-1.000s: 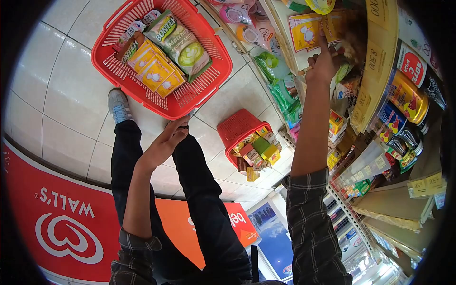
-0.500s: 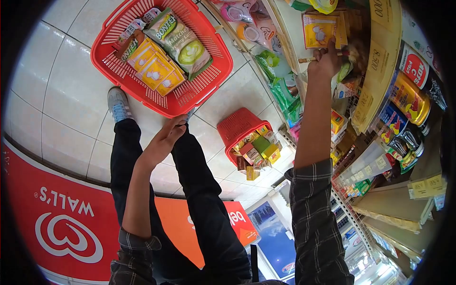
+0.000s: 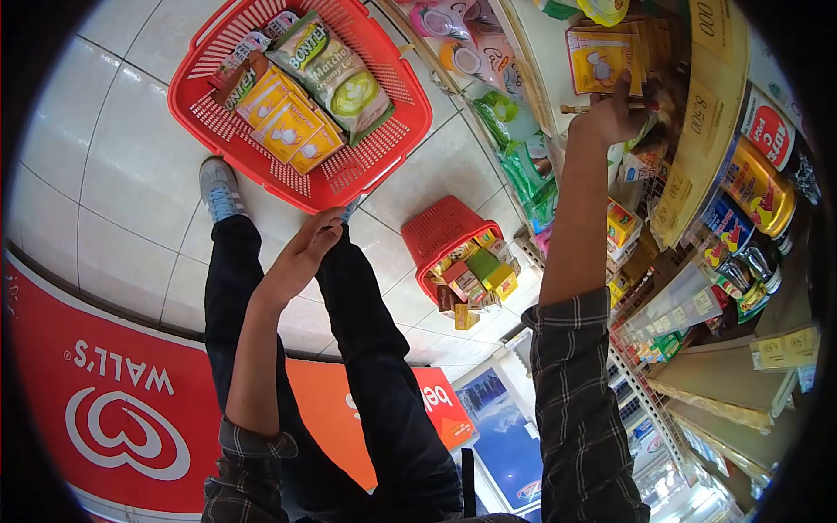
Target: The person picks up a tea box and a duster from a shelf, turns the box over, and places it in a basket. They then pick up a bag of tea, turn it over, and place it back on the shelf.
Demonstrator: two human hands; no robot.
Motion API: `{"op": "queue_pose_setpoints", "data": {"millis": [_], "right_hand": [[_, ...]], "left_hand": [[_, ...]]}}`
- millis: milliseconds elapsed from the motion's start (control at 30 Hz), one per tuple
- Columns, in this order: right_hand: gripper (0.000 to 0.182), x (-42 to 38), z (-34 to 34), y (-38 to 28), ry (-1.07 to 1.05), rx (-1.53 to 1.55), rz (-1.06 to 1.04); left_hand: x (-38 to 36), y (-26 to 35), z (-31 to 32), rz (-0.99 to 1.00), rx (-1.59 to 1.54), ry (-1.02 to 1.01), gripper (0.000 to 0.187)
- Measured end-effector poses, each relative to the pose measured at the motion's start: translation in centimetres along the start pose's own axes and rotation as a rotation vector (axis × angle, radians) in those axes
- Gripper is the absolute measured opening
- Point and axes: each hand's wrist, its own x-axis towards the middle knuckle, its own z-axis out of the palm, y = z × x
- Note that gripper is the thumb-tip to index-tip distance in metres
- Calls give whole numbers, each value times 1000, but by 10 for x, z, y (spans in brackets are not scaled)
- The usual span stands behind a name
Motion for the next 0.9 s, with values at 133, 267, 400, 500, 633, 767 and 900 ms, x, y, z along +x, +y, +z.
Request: {"op": "queue_pose_setpoints", "data": {"millis": [133,267,400,500,633,767,900], "right_hand": [[59,8,-3,8,-42,-36,-37],[61,19,-7,22,29,-111,-72],[65,3,-2,1,157,-147,90],[68,-18,5,-4,208,-258,161],[59,-10,18,-7,-17,-232,348],[43,-23,33,-26,1,-222,335],[34,-77,22,-58,56,-130,416]], "left_hand": [[-2,3,0,-15,2,6,47],[-2,0,0,-1,-33,-3,47],[-1,-2,-3,27,-22,-5,46],[0,-3,-5,23,-13,-3,44],[1,-9,-6,67,-50,-20,45],[-1,1,-5,17,-45,-8,45],[4,-7,-9,83,-34,7,46]]}}
